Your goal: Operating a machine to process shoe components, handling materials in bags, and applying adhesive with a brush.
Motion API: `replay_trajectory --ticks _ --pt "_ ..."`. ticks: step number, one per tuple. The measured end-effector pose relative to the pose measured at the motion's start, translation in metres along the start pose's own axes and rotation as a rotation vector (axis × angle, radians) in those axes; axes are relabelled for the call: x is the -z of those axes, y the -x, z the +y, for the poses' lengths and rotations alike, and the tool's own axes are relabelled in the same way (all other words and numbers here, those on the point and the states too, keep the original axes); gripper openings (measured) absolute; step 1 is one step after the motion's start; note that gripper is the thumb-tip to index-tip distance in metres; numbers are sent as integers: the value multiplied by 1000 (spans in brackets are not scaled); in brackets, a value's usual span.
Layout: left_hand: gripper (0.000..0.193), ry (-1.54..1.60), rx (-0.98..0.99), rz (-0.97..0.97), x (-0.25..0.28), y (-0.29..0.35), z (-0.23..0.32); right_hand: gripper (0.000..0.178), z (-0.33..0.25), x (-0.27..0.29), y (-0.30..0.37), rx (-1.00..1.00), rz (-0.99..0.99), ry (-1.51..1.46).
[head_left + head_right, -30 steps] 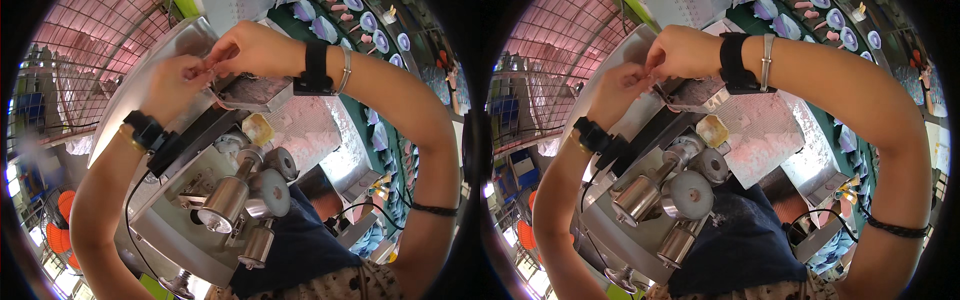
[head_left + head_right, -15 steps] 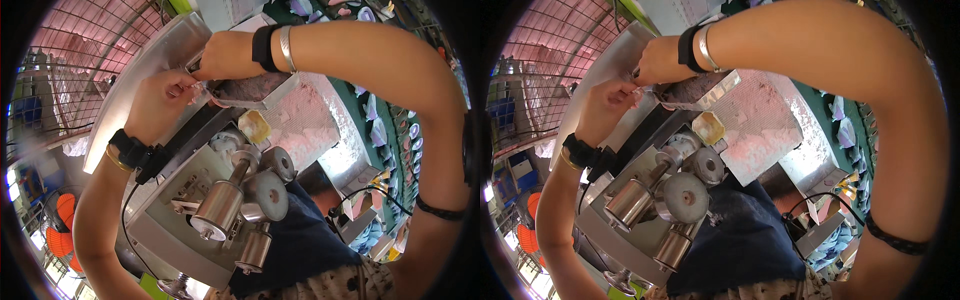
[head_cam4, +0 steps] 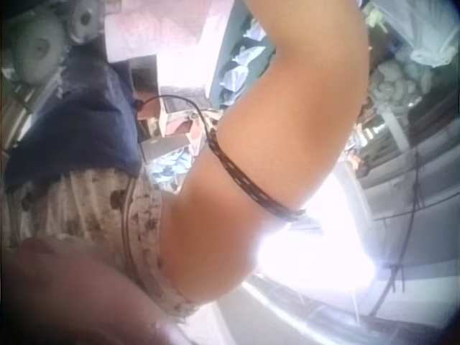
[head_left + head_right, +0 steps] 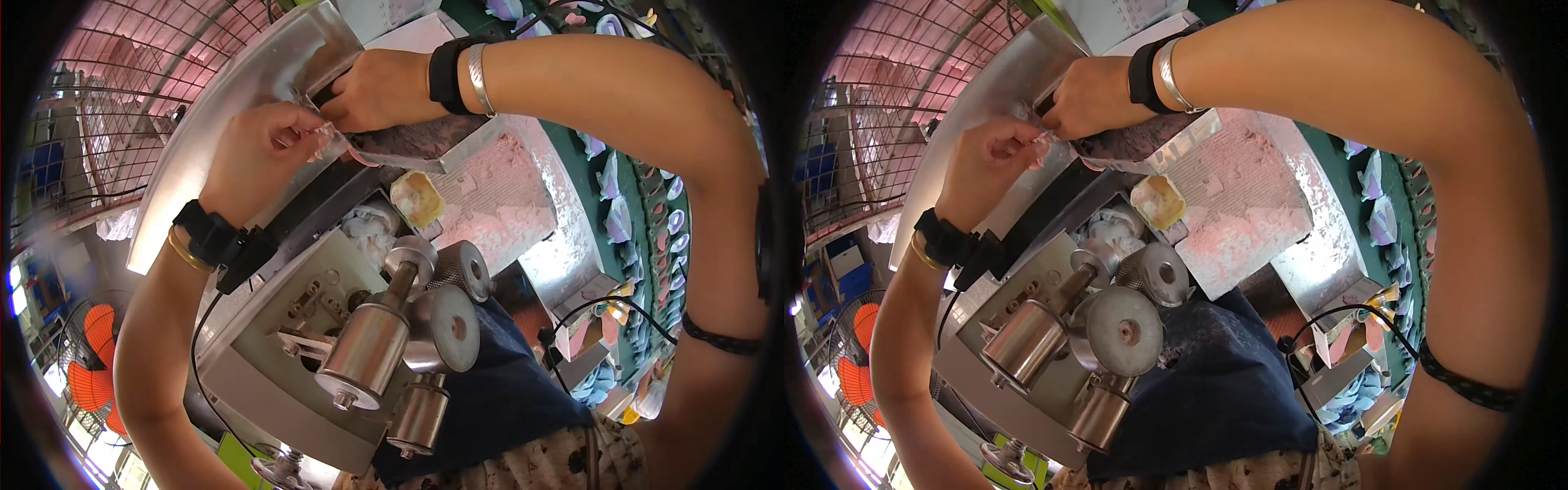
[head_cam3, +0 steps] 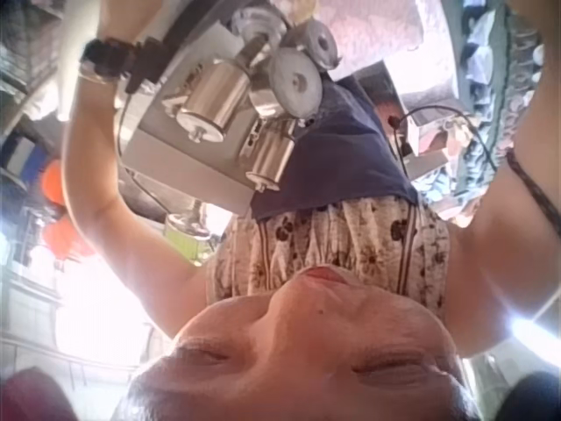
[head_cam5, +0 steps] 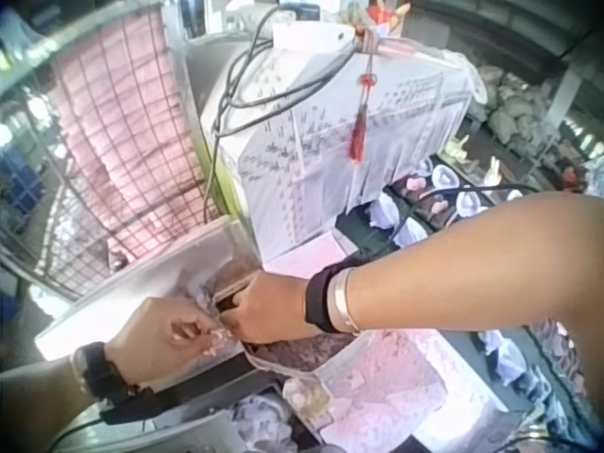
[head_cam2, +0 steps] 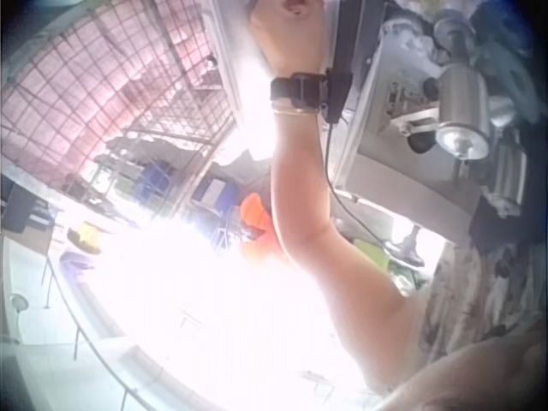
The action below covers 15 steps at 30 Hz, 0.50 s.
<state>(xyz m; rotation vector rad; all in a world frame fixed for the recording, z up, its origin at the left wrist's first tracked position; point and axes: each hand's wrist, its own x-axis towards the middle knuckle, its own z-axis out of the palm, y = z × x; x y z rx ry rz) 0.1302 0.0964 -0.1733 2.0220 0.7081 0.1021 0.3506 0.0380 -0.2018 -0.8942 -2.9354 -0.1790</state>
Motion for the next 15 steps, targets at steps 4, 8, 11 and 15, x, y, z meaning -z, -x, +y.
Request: replay_trajectory --ticks 4,8,11,15 --pt "15 -61 -4 -7 -2 1 2 16 6 14 7 64 -148 115" --pt "17 -41 11 50 0 -7 12 12 -3 27 15 -138 14 59" --pt "21 87 56 122 9 -9 21 17 -7 40 4 -423 100 -332" --pt "25 115 0 128 15 -11 26 21 -3 45 -6 -709 199 -797"
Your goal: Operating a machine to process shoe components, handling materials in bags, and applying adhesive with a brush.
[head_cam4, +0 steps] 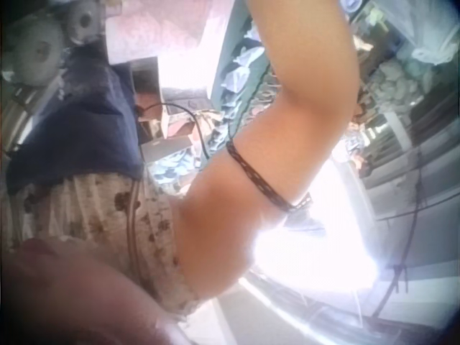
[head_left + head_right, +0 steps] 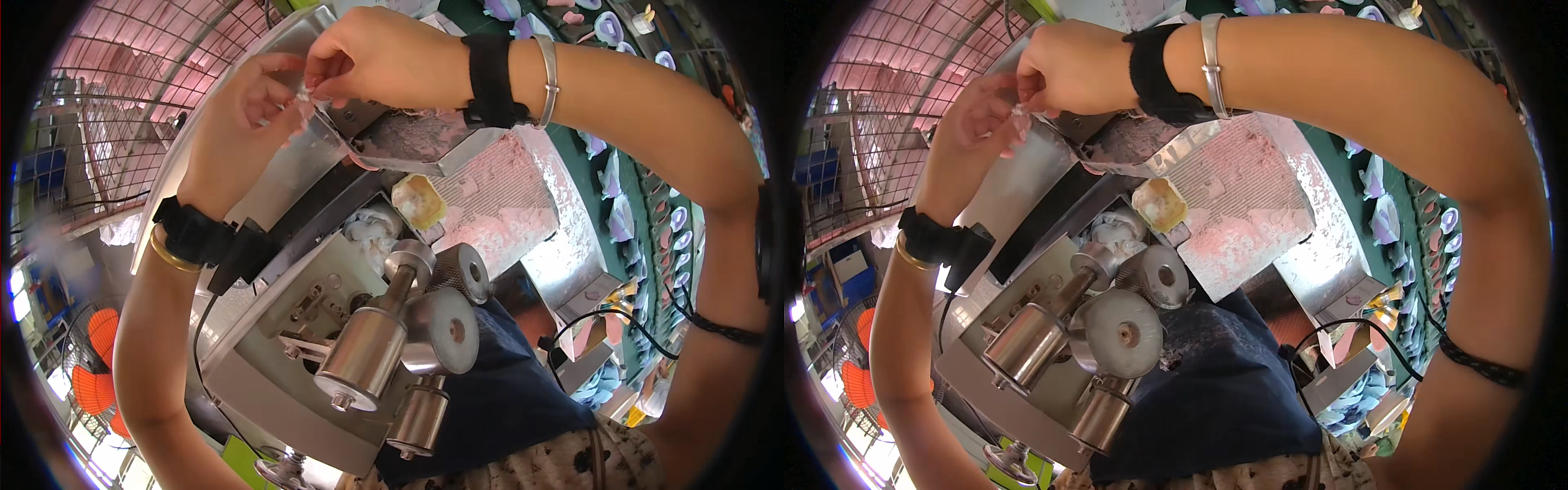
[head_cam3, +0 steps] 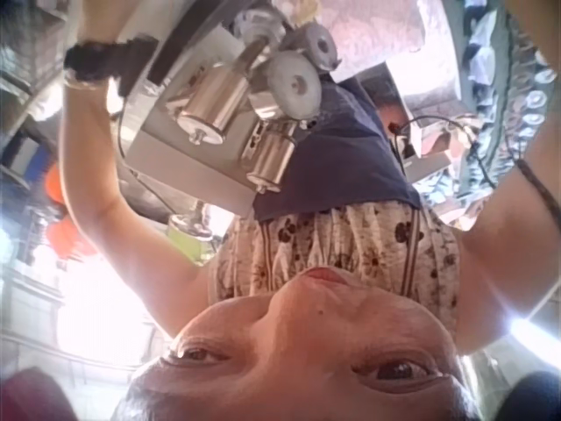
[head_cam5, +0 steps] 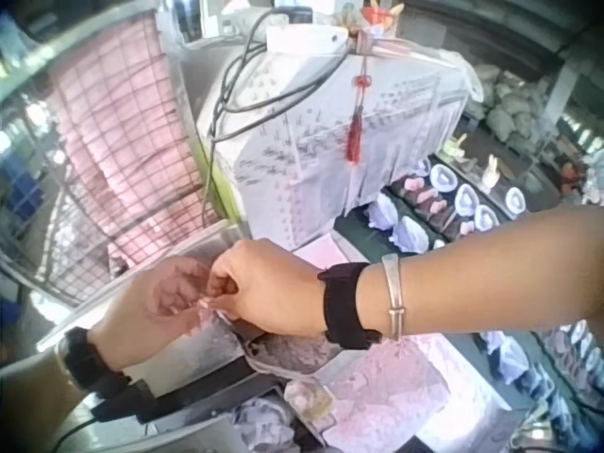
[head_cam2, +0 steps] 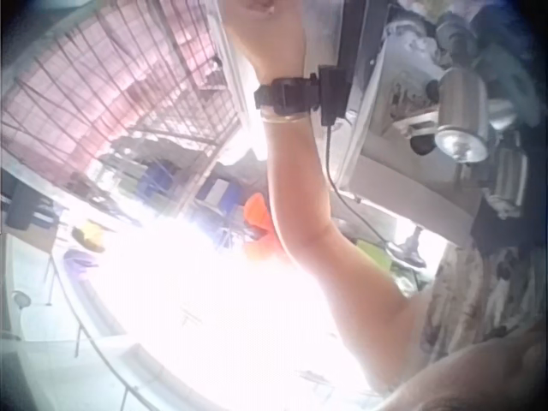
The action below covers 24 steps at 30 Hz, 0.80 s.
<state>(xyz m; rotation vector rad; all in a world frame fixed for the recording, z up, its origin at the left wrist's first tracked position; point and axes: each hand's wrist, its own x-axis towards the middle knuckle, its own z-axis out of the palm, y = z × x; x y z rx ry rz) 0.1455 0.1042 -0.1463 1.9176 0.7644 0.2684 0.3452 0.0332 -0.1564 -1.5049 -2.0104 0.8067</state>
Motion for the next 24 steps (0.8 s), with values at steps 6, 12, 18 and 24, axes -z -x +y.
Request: replay_trajectory --ticks 6,12,18,24 --pt "28 47 71 -151 -2 -3 0 20 -5 6 4 -126 47 -349" --pt "23 -82 14 -115 -1 -4 10 20 -15 2 0 -135 122 -55" --pt "18 -137 78 -123 18 8 19 23 -23 21 12 -244 266 -88" --pt "23 175 -166 143 63 20 88 21 -22 -3 31 -812 -96 -755"
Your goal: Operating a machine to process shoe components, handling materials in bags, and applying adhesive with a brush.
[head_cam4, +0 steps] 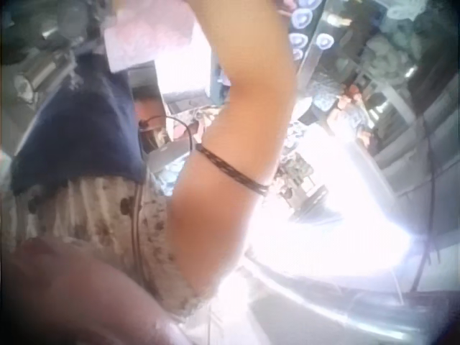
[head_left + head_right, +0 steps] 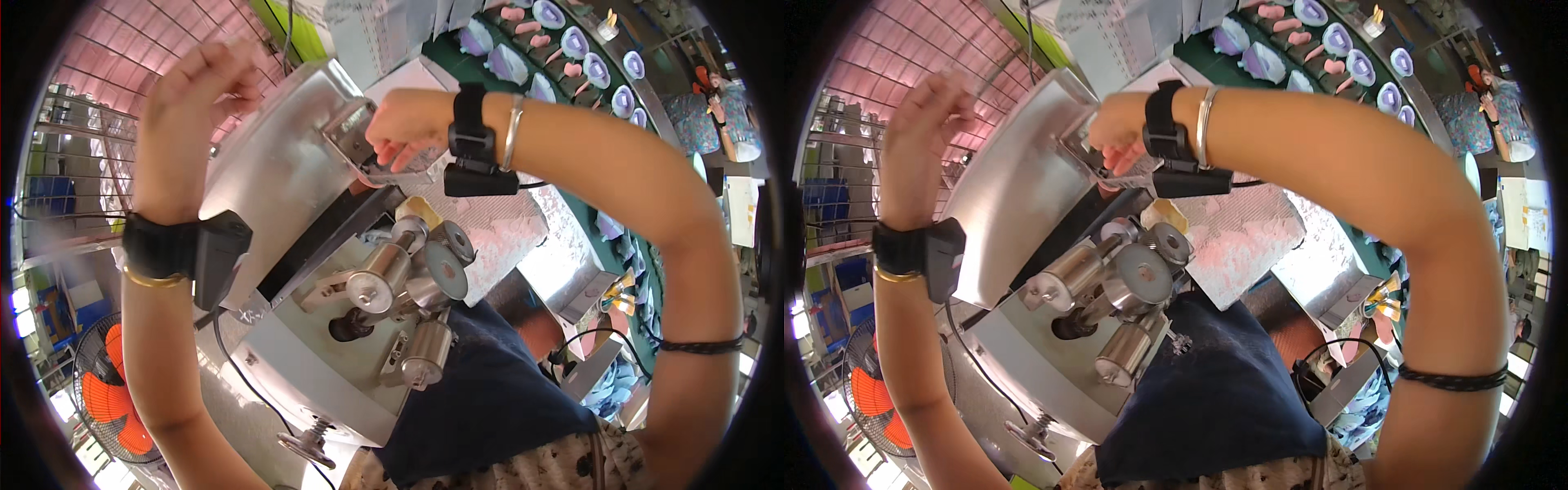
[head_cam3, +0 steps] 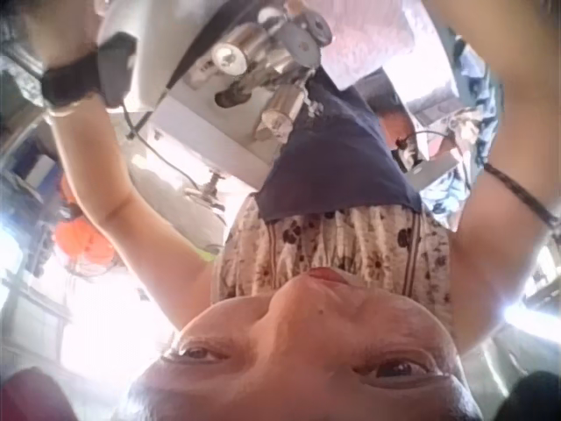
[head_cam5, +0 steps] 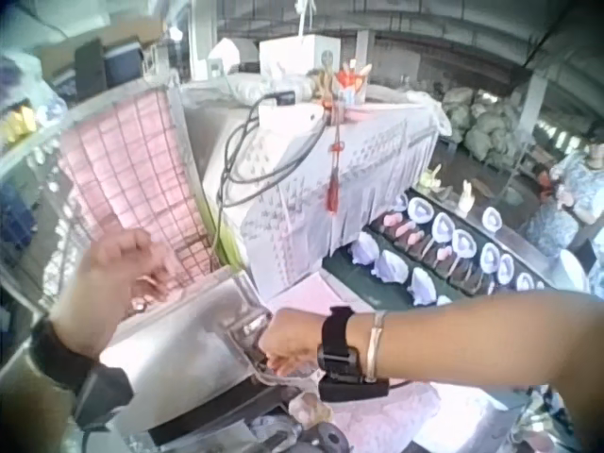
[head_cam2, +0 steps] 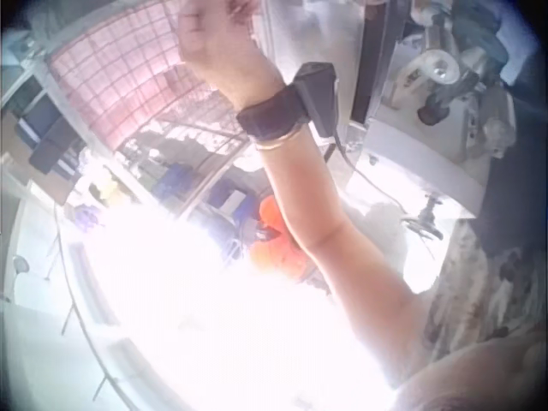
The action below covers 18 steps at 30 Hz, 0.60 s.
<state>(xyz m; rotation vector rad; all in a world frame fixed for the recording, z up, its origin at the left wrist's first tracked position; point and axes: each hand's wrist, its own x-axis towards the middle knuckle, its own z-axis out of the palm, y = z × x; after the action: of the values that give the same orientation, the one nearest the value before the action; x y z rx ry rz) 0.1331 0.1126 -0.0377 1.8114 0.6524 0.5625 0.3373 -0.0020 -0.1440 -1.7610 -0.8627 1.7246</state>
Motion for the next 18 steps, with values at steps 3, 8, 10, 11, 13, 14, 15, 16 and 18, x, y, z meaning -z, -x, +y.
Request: replay_trajectory --ticks 3,8,10,11,13,14,15,16,18 --pt "27 133 -79 27 17 -1 37 19 -10 -4 4 18 82 1" --pt "24 130 -189 -16 23 15 57 20 -22 -1 48 290 205 -17" --pt "22 -50 -93 83 15 19 43 22 -12 -2 73 401 206 -79" --pt "20 -78 -70 -32 8 18 39 22 -4 -1 86 444 220 -98" --pt "17 -127 44 -152 -4 21 34 21 24 2 112 546 249 -135" --pt "14 -168 61 -249 -3 18 23 21 41 2 126 555 282 -164" --pt "14 -196 64 -265 -7 15 15 20 61 5 138 557 314 -197" --pt "11 -229 131 -293 -13 10 6 20 82 9 150 517 354 -260" --pt "9 -300 210 -336 -32 0 -3 20 129 17 168 448 438 -390"
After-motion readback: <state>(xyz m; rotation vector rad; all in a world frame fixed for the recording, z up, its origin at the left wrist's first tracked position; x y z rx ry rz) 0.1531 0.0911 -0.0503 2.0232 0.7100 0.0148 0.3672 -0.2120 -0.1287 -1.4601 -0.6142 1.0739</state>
